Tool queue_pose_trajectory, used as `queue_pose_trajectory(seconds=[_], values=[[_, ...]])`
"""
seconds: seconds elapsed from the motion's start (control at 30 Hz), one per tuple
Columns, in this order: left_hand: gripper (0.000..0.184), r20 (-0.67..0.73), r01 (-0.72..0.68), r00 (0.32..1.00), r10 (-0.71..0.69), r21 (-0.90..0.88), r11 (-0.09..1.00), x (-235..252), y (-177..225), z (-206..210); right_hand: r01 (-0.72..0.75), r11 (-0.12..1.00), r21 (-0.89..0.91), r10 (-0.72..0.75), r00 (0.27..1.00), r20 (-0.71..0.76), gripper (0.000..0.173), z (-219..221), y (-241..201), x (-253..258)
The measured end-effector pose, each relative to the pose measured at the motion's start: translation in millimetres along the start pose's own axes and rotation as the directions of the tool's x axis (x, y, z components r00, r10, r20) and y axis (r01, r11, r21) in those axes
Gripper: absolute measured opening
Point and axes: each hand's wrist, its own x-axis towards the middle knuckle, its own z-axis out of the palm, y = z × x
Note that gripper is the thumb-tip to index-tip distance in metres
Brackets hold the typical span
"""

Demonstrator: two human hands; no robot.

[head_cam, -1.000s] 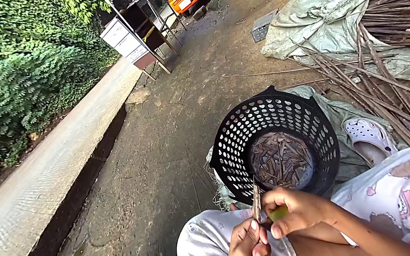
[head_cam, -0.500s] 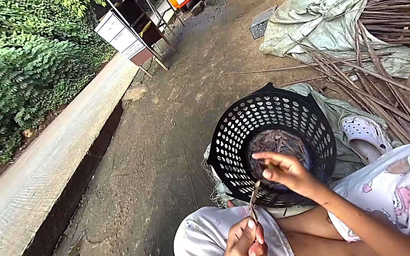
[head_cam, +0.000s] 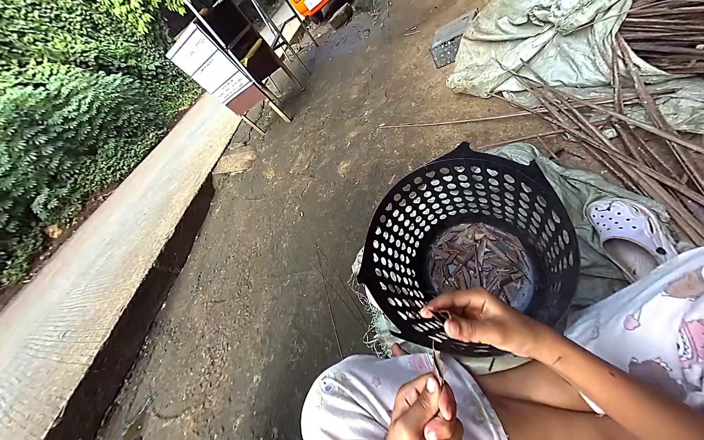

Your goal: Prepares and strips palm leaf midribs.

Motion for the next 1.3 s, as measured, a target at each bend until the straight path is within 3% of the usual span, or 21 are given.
queue_pose_trajectory(seconds=[0.07,0.13,0.2,0.27,0.37,0.47,0.53,0.6,0.7,0.8,0.87,0.93,1.1,1.3], values=[[0.033,0.006,-0.002,1.000,0.002,-0.010,1.000,-0.7,0.4,-1.7,-0.006,0.998,-0.057,-0.002,0.989,-0.146,0.019,-2.5,-4.8,2.0],[0.029,0.031,0.003,1.000,-0.002,-0.044,0.999,-0.3,0.5,-2.9,-0.041,0.982,-0.182,0.000,0.976,-0.216,0.030,-6.2,-10.0,2.6],[0.027,0.040,0.008,0.999,-0.005,-0.073,0.997,0.7,0.9,-2.8,-0.194,0.895,-0.403,0.118,0.972,-0.206,0.067,-10.5,-18.9,3.3],[0.029,0.027,0.009,1.000,-0.007,-0.072,0.997,1.8,0.8,-2.5,-0.375,0.810,-0.451,0.351,0.926,-0.140,0.095,-15.6,-27.3,5.9],[0.041,-0.053,0.007,0.999,-0.007,-0.007,1.000,3.2,0.6,0.4,-0.414,0.881,-0.229,0.444,0.891,0.098,0.081,-14.1,-25.6,-1.2],[0.043,-0.090,0.018,0.996,-0.017,0.018,1.000,7.4,-1.2,3.8,-0.408,0.908,-0.092,0.417,0.867,0.274,0.042,-5.1,-17.1,-4.5],[0.042,-0.130,0.001,0.991,0.010,0.087,0.996,7.6,-1.8,5.3,-0.388,0.921,-0.016,0.382,0.896,0.226,0.023,0.7,-11.5,-4.6],[0.039,-0.208,0.000,0.976,0.061,0.280,0.960,2.6,-1.1,8.7,-0.369,0.930,0.005,0.367,0.926,0.085,0.018,3.7,-14.2,-4.4],[0.033,-0.266,0.017,0.952,0.152,0.542,0.840,-9.3,-0.3,11.0,-0.321,0.946,-0.034,0.320,0.947,-0.040,0.024,-4.6,-18.0,-4.6],[0.033,-0.286,-0.014,0.932,0.223,0.586,0.810,-11.7,0.4,14.9,-0.291,0.950,-0.111,0.306,0.938,0.162,0.073,-12.6,-14.1,-7.7],[0.033,-0.287,-0.052,0.922,0.259,0.572,0.819,-8.2,-1.2,17.3,-0.280,0.950,-0.139,0.309,0.907,0.287,0.088,-7.6,-11.4,-8.3],[0.033,-0.289,-0.084,0.913,0.288,0.557,0.826,-5.3,-3.0,18.4,-0.263,0.954,-0.146,0.295,0.915,0.277,0.089,-0.2,-10.6,-9.3],[0.037,-0.334,-0.083,0.892,0.303,0.539,0.838,-1.3,-0.8,19.5,-0.118,0.961,-0.249,0.135,0.989,0.052,0.088,9.4,-2.9,-11.1],[0.035,-0.371,-0.033,0.889,0.267,0.531,0.847,-0.3,4.2,18.7,-0.075,0.929,-0.363,-0.010,0.974,-0.226,0.076,3.6,3.6,-4.6]])
